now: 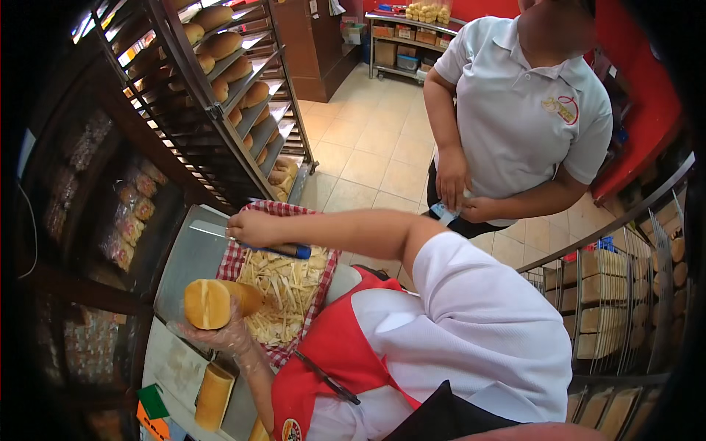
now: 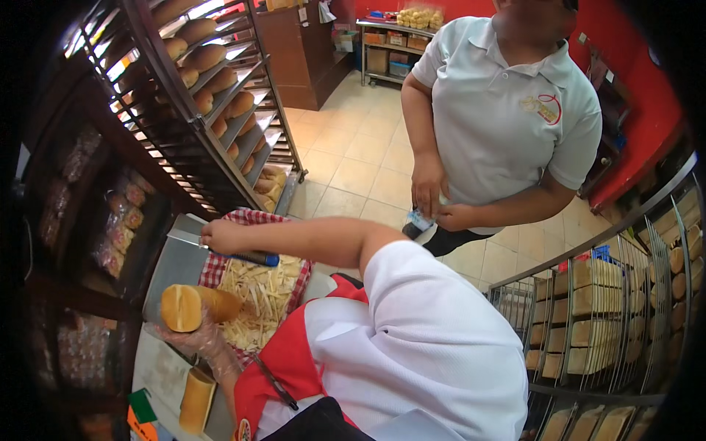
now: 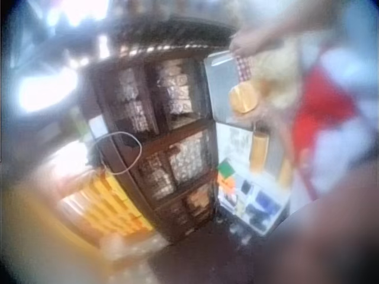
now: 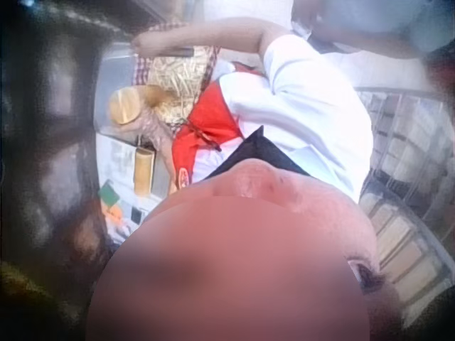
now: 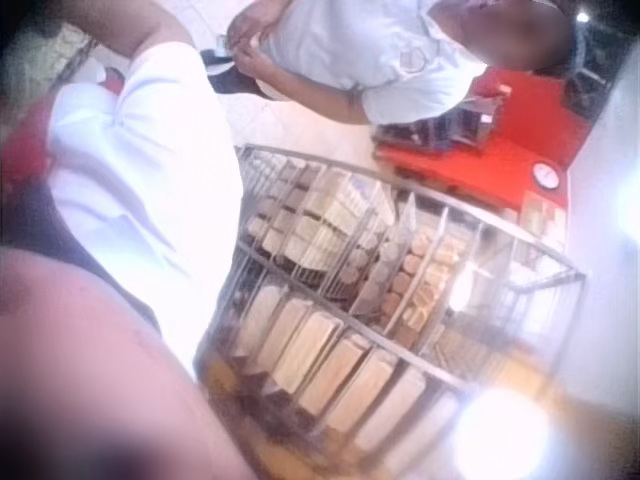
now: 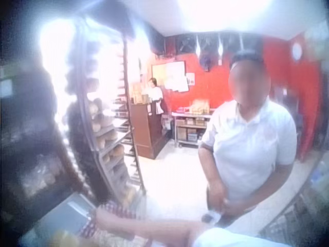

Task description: The person scores several long bread loaves using a small knife while holding each loaf by hand, then places the scored loaves onto a metal tray and slots the tray into a tall mobile cooling rack.

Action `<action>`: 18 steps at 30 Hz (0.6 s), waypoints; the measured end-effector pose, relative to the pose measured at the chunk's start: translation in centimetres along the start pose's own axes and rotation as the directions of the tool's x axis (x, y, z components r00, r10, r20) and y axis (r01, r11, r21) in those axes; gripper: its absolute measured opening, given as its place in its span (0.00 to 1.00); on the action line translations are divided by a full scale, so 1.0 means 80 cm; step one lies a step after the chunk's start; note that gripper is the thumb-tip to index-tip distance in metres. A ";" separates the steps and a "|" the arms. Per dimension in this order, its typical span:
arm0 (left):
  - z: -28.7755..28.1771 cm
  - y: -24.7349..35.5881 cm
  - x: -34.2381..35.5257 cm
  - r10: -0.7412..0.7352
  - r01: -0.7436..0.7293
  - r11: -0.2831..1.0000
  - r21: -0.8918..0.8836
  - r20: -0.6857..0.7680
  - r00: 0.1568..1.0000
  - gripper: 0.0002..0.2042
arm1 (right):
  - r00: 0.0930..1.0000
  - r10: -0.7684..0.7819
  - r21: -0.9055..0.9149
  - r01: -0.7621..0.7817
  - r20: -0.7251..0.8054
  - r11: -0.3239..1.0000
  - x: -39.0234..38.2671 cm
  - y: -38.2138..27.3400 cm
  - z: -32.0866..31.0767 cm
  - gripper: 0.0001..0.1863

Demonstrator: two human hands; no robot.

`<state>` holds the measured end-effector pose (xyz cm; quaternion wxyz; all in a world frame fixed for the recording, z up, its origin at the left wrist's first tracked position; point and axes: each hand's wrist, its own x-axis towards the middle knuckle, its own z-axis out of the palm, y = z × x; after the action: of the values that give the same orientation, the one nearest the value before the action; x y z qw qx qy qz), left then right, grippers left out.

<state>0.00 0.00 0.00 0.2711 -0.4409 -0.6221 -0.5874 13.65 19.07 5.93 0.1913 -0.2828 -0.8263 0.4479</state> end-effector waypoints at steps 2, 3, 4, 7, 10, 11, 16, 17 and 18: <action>0.018 0.013 -0.005 -0.059 0.060 0.991 -0.116 0.011 0.998 0.56 | 0.997 0.014 0.290 0.007 -0.071 0.957 -0.011 0.004 0.018 0.14; 0.000 0.009 -0.009 -0.093 0.094 0.996 0.000 0.087 0.992 0.57 | 0.989 0.150 0.403 -0.143 0.016 0.904 -0.040 -0.032 0.028 0.14; 0.004 0.010 -0.023 -0.131 0.122 0.990 0.076 0.128 0.983 0.57 | 0.973 0.200 0.454 -0.232 0.118 0.861 -0.058 -0.038 0.025 0.15; 0.003 0.002 -0.037 -0.177 0.146 0.973 0.179 0.169 0.970 0.56 | 0.992 0.087 0.197 -0.104 0.092 0.975 -0.071 -0.026 0.053 0.19; -0.001 0.031 -0.023 -0.252 0.129 0.897 0.423 0.248 0.935 0.49 | 0.976 0.150 0.070 -0.162 0.156 0.984 -0.090 -0.024 0.039 0.22; 0.002 0.030 -0.024 -0.241 0.147 0.932 0.331 0.266 0.934 0.48 | 0.968 0.217 0.107 -0.231 0.126 0.967 -0.095 -0.023 0.040 0.21; 0.031 0.041 -0.013 -0.167 0.160 0.986 0.048 0.288 0.943 0.53 | 0.979 0.195 0.100 -0.200 0.053 0.975 -0.096 -0.007 0.028 0.18; 0.030 0.031 -0.022 -0.081 0.071 0.996 0.055 0.209 0.975 0.56 | 0.988 0.144 0.108 -0.150 0.061 0.983 -0.092 -0.002 0.039 0.19; 0.029 0.029 -0.026 -0.058 0.040 0.995 0.090 0.209 0.976 0.58 | 0.972 0.224 0.167 -0.234 0.078 0.958 -0.095 -0.016 0.038 0.19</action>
<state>3.39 1.58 -0.99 0.2072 -0.4736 -0.6825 -0.5167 17.35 11.76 4.95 0.1383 -0.3455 -0.7506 0.5459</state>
